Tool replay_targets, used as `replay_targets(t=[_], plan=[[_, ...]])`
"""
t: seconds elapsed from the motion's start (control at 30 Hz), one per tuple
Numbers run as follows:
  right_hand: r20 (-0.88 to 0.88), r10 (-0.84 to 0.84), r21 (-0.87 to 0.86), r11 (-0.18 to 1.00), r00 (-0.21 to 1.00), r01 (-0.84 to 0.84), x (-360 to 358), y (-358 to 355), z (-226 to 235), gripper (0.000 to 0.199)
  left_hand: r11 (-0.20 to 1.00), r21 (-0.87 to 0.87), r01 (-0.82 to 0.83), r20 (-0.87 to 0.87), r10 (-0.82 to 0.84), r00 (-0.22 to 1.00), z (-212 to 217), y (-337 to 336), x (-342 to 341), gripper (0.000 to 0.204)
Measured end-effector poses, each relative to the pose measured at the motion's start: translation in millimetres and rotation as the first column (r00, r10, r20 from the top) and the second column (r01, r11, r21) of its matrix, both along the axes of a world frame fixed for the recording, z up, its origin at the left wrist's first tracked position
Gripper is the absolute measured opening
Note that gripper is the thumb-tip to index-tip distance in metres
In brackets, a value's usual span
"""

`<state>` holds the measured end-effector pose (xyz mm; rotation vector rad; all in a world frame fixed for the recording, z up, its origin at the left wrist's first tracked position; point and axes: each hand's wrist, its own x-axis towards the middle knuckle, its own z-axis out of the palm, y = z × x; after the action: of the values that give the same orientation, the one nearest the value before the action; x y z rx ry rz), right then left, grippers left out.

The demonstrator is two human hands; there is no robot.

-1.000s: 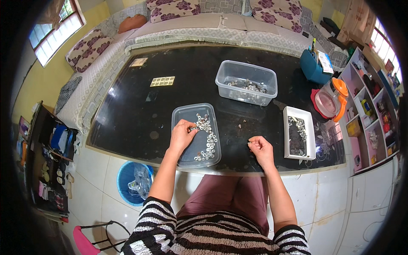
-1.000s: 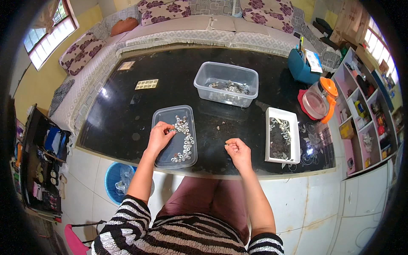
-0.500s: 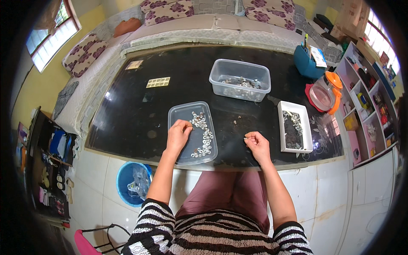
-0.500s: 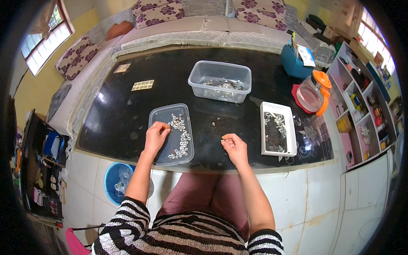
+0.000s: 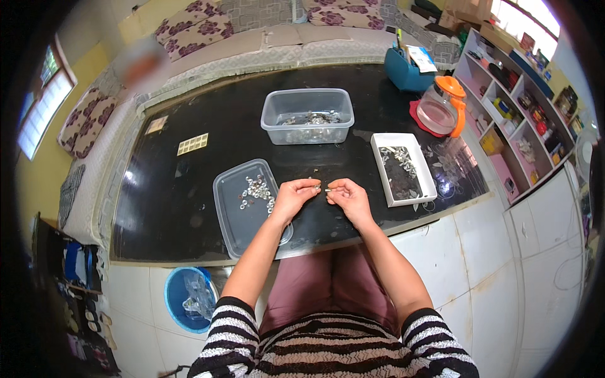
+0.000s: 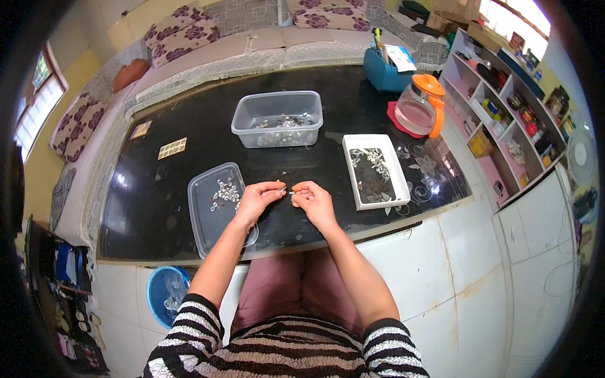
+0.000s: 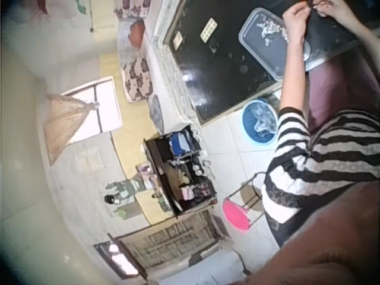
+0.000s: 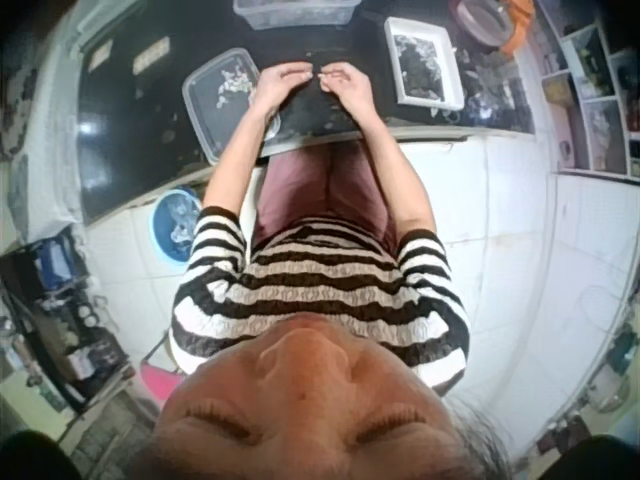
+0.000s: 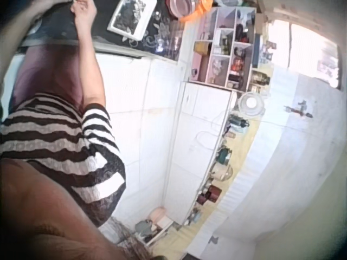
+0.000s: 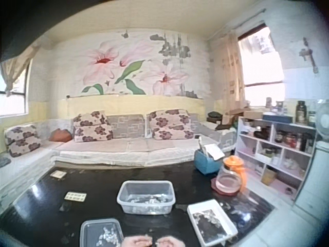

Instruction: The person assembles small white and black components by hand, picking them from separate containers on a table and joining them together.

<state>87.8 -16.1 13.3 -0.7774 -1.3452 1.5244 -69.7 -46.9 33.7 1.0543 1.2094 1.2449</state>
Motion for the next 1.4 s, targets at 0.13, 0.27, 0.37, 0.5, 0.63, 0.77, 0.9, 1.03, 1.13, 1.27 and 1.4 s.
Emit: replay_targets(t=[0.13,0.27,0.37,0.5,0.63,0.77,0.9,1.03,1.13,1.27,1.4], plan=[[-0.056,0.003,-0.028,1.0,0.998,-0.005,-8,5,-9,0.014,1.0,0.005,0.013,0.023,-0.013,1.0,-14,3,1,0.021],[-0.05,-0.009,-0.006,1.0,0.999,0.008,-11,7,-14,0.014,1.0,0.007,0.012,0.033,-0.013,0.999,-15,5,1,0.021],[0.018,-0.032,0.01,0.999,0.999,0.032,-11,4,-11,0.013,0.999,0.017,0.033,0.006,-0.033,0.999,-17,6,0,0.021],[-0.024,-0.021,0.002,1.0,0.999,0.022,-11,1,-10,0.011,0.999,0.023,0.03,0.048,-0.031,0.998,-14,4,1,0.02],[-0.079,0.004,0.02,1.0,0.997,-0.003,-10,1,-10,0.01,0.999,-0.009,0.04,0.073,-0.04,0.997,-14,6,1,0.018],[-0.103,0.007,-0.001,1.0,0.995,-0.007,-12,3,-14,0.01,0.999,0.023,0.043,0.063,-0.044,0.997,-15,6,0,0.017],[-0.08,0.008,-0.005,1.0,0.997,-0.008,-11,3,-16,0.01,0.998,0.048,0.043,0.094,-0.047,0.994,-15,6,1,0.017],[-0.049,0.004,0.015,1.0,0.999,-0.004,-10,4,-14,0.01,0.999,0.037,0.034,0.079,-0.037,0.996,-13,6,2,0.016],[-0.046,-0.003,-0.025,1.0,0.999,0.002,-11,3,-12,0.009,0.999,0.041,0.023,0.054,-0.025,0.998,-12,5,2,0.016],[0.056,-0.004,-0.001,1.0,0.998,0.004,-9,3,-12,0.009,0.997,0.066,0.033,0.006,-0.033,0.999,-11,5,1,0.014],[0.133,0.011,-0.006,1.0,0.991,-0.01,-9,3,-10,0.015,0.995,0.086,0.051,0.022,-0.053,0.998,-12,4,0,0.013]])
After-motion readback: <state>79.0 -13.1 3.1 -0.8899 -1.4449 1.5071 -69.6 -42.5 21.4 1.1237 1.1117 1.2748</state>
